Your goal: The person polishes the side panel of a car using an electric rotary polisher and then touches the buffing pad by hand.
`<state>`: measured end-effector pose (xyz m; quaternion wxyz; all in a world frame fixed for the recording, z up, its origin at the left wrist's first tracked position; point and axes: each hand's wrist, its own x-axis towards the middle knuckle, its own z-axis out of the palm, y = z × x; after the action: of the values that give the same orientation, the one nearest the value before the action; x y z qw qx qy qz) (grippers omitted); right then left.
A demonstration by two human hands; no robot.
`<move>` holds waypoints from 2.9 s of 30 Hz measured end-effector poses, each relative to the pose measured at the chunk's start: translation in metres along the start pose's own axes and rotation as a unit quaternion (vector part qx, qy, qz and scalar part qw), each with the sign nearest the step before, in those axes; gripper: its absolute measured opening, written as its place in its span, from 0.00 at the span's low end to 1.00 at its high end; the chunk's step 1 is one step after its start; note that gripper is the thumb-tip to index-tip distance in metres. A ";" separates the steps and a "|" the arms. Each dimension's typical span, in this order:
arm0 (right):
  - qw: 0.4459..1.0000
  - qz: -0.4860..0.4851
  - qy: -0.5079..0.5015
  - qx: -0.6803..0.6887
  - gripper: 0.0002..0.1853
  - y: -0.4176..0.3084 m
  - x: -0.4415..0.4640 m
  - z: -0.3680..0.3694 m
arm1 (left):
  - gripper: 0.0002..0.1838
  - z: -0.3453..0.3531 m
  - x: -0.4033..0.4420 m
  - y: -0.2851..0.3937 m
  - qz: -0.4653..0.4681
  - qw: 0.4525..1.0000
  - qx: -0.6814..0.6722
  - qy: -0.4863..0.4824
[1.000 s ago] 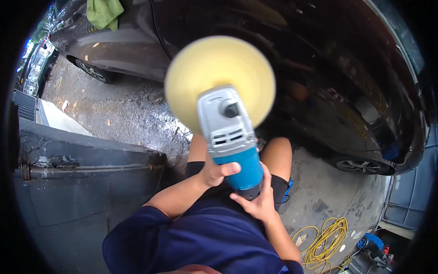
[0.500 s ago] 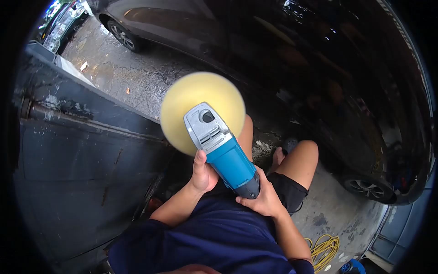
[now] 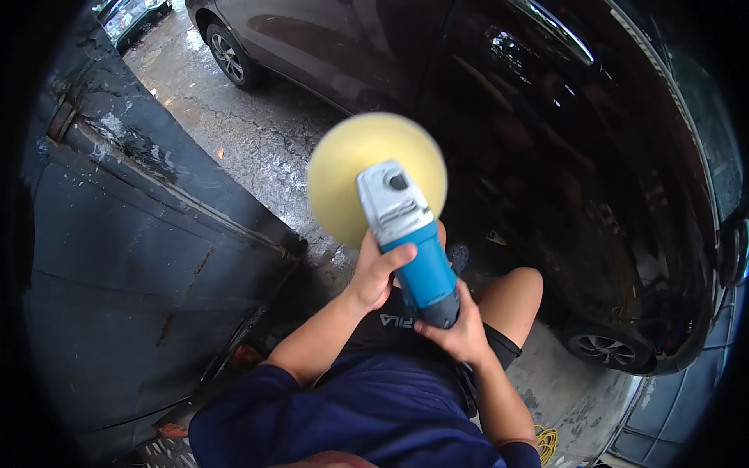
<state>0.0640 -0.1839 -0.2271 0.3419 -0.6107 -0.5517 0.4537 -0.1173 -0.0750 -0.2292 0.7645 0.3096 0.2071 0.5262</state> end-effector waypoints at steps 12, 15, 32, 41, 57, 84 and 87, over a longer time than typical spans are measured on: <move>0.978 -0.097 0.103 0.152 0.32 -0.053 0.131 -0.072 | 0.27 0.096 0.184 0.051 0.185 0.963 0.156 -0.117; 0.978 -0.104 0.100 0.152 0.32 -0.064 0.149 -0.083 | 0.41 0.102 0.203 0.056 0.219 0.953 0.193 -0.079; 0.981 -0.104 0.040 0.159 0.35 -0.084 0.187 -0.088 | 0.46 0.099 0.222 0.087 0.233 0.941 0.242 -0.044; 0.981 -0.129 0.077 0.124 0.39 -0.078 0.187 -0.089 | 0.33 0.103 0.219 0.089 0.223 0.955 0.182 -0.075; 0.971 -0.115 0.202 0.051 0.41 -0.039 0.104 -0.092 | 0.36 0.120 0.182 0.034 0.120 0.967 0.164 -0.153; 0.896 -0.024 0.440 -0.050 0.49 -0.008 0.011 -0.077 | 0.43 0.153 0.158 -0.047 -0.034 0.944 0.064 -0.321; 0.931 -0.019 0.363 -0.040 0.50 -0.001 0.029 -0.080 | 0.36 0.143 0.154 -0.030 -0.001 0.965 0.090 -0.245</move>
<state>0.1374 -0.1484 -0.2033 0.5024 -0.7365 -0.4191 0.1718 0.0505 0.0240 -0.1454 0.7611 0.4966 0.0599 0.4129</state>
